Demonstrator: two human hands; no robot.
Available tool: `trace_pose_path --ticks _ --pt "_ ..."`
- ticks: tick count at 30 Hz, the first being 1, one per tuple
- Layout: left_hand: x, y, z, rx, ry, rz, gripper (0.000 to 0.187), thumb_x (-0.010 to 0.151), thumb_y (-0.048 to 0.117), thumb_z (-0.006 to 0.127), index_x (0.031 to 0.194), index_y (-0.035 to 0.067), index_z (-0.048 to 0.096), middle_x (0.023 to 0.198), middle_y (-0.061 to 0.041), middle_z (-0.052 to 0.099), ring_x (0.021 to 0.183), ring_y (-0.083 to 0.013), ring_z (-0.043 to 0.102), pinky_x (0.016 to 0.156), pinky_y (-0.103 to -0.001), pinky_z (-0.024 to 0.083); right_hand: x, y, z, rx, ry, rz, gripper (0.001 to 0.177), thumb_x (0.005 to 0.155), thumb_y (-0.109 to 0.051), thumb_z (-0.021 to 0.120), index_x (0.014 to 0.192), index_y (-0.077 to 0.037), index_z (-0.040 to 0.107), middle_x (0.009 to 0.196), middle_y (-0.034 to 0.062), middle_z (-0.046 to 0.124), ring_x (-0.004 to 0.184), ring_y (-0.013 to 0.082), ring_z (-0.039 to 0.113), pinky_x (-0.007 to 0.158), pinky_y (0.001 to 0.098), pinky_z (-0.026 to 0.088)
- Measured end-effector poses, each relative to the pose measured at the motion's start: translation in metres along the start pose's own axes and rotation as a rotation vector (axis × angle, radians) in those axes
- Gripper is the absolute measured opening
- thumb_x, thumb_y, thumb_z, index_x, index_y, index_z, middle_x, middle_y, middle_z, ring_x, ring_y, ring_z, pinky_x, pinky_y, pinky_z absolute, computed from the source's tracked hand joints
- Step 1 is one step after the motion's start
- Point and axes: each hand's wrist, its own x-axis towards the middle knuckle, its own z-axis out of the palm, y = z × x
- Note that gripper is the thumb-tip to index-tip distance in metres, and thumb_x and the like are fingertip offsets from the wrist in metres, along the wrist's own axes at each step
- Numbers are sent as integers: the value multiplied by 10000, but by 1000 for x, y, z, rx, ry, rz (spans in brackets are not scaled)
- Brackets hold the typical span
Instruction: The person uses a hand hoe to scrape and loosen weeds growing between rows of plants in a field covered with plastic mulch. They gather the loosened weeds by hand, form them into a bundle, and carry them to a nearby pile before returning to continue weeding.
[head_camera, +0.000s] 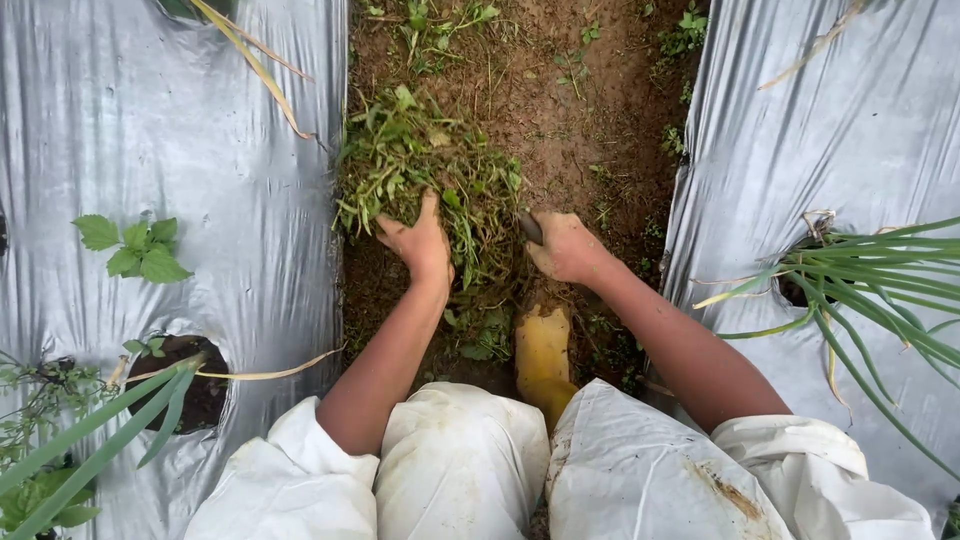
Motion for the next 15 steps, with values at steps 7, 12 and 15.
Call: trace_pose_path --ticks 7,12,15 --pt "146 75 47 -188 -428 633 971 877 429 907 1608 161 326 1719 -153 207 1607 -351 172 1301 -543 212 69 -40 -116 221 268 132 224 1057 -244 638 1184 -72 572 981 77 616 670 136 596 533 232 617" --pt "85 84 -18 370 -357 706 797 965 530 783 1564 426 268 1698 -200 279 1522 -437 314 1181 -634 360 36 -1 -111 372 344 286 304 1047 -262 650 1228 -52 525 1023 110 600 635 162 560 518 316 545" --pt "30 52 -67 295 -316 846 560 1037 112 714 1520 33 442 1510 -315 460 1461 -525 335 1211 -695 186 16 101 -36 354 307 96 347 960 -381 744 1037 -62 633 683 114 646 604 264 685 582 419 515"
